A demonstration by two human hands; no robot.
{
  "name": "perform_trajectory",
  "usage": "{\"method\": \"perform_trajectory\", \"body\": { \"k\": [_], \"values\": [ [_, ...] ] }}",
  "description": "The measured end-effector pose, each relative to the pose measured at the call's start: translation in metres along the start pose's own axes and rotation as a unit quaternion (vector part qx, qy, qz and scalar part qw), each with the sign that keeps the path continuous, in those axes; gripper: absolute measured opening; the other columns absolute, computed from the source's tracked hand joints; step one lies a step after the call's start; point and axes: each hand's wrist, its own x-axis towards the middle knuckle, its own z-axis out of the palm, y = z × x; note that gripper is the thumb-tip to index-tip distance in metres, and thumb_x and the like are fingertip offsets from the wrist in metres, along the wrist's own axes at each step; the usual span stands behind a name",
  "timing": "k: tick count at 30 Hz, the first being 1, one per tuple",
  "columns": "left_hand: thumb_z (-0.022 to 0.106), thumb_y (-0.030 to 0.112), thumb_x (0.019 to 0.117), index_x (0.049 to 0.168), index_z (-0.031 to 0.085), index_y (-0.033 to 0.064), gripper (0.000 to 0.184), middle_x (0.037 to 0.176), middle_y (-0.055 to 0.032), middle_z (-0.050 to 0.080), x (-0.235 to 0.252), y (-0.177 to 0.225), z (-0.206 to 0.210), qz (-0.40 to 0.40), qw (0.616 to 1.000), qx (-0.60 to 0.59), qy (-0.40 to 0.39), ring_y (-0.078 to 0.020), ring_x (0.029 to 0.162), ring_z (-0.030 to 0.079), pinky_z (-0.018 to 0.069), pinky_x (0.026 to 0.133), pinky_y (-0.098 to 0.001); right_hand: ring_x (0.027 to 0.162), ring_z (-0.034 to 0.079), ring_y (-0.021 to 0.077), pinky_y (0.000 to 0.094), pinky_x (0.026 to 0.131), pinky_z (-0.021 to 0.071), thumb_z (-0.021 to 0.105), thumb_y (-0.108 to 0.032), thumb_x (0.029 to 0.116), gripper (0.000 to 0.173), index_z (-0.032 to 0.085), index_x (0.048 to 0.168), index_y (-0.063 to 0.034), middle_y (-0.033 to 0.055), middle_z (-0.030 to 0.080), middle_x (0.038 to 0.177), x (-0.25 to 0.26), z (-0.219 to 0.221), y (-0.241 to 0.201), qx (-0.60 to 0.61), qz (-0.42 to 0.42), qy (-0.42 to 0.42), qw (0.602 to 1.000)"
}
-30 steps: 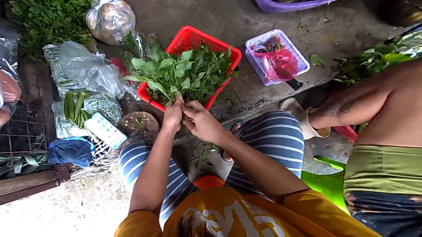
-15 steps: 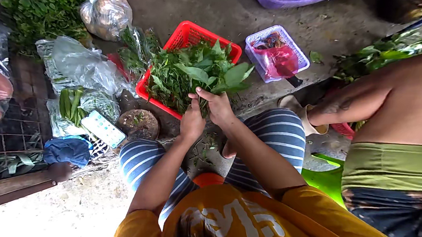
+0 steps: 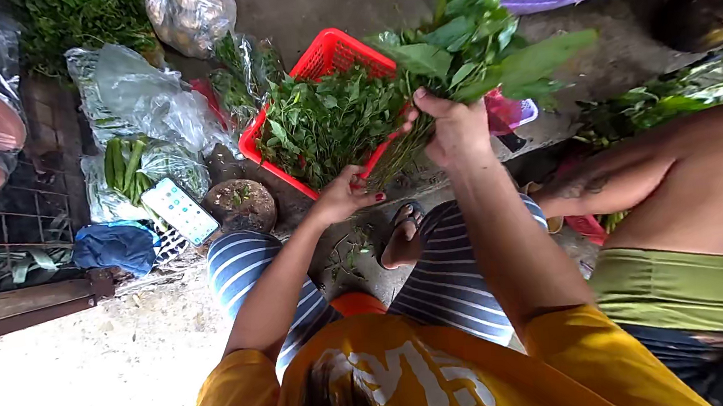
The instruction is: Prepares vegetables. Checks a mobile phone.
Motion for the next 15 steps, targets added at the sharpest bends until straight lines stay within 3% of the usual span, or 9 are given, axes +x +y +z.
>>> {"method": "perform_trajectory", "body": {
  "k": [6, 8, 10, 13, 15],
  "values": [
    [0.058, 0.005, 0.1018, 0.128, 0.061, -0.0031, 0.027, 0.116, -0.0186, 0.069, 0.024, -0.013, -0.019, -0.010, 0.982, 0.025, 0.185, -0.0244, 0.094, 0.072, 0.0598, 0.087, -0.0428, 0.056, 0.064, 0.0127, 0.0283, 0.056, 0.0597, 0.061, 0.002, 0.0976, 0.014, 0.055, 0.108, -0.0063, 0.0025, 0.065, 0.072, 0.000, -0.018, 0.005, -0.030, 0.018, -0.012, 0.999],
    [0.053, 0.003, 0.1028, 0.128, 0.061, -0.0039, 0.027, 0.114, -0.0187, 0.068, 0.035, -0.008, -0.028, -0.014, 0.972, 0.034, 0.233, -0.0242, 0.092, 0.072, 0.0602, 0.085, -0.0422, 0.056, 0.064, 0.0114, 0.0266, 0.056, 0.0597, 0.062, 0.003, 0.0969, 0.015, 0.056, 0.107, -0.0066, 0.0014, 0.066, 0.073, -0.004, -0.019, 0.005, -0.040, 0.029, -0.015, 0.999],
    [0.059, 0.013, 0.1034, 0.133, 0.056, -0.0027, 0.034, 0.111, -0.0192, 0.070, 0.053, 0.002, -0.038, -0.034, 0.954, 0.074, 0.288, -0.0273, 0.091, 0.072, 0.0598, 0.084, -0.0449, 0.057, 0.065, 0.0112, 0.0267, 0.058, 0.0604, 0.062, 0.003, 0.0973, 0.015, 0.056, 0.107, -0.0065, 0.0008, 0.066, 0.073, -0.006, -0.019, 0.001, -0.038, 0.019, -0.032, 0.999],
    [0.067, 0.032, 0.1001, 0.144, 0.046, 0.0006, 0.059, 0.119, -0.0250, 0.068, 0.079, 0.000, -0.055, -0.132, 0.920, 0.174, 0.324, -0.0416, 0.112, 0.067, 0.0523, 0.097, -0.0600, 0.058, 0.065, 0.0102, 0.0260, 0.059, 0.0603, 0.062, 0.001, 0.0980, 0.011, 0.057, 0.104, -0.0063, 0.0001, 0.066, 0.072, -0.006, -0.023, -0.005, -0.033, 0.002, -0.042, 0.999],
    [0.060, 0.031, 0.1037, 0.140, 0.052, 0.0032, 0.047, 0.124, -0.0264, 0.066, 0.085, -0.009, -0.065, -0.179, 0.907, 0.223, 0.310, -0.0451, 0.119, 0.063, 0.0496, 0.099, -0.0649, 0.058, 0.066, 0.0100, 0.0258, 0.060, 0.0608, 0.062, 0.001, 0.0981, 0.009, 0.058, 0.103, -0.0058, -0.0001, 0.066, 0.072, -0.007, -0.028, -0.008, -0.028, -0.009, -0.042, 0.999]
  ]
}}
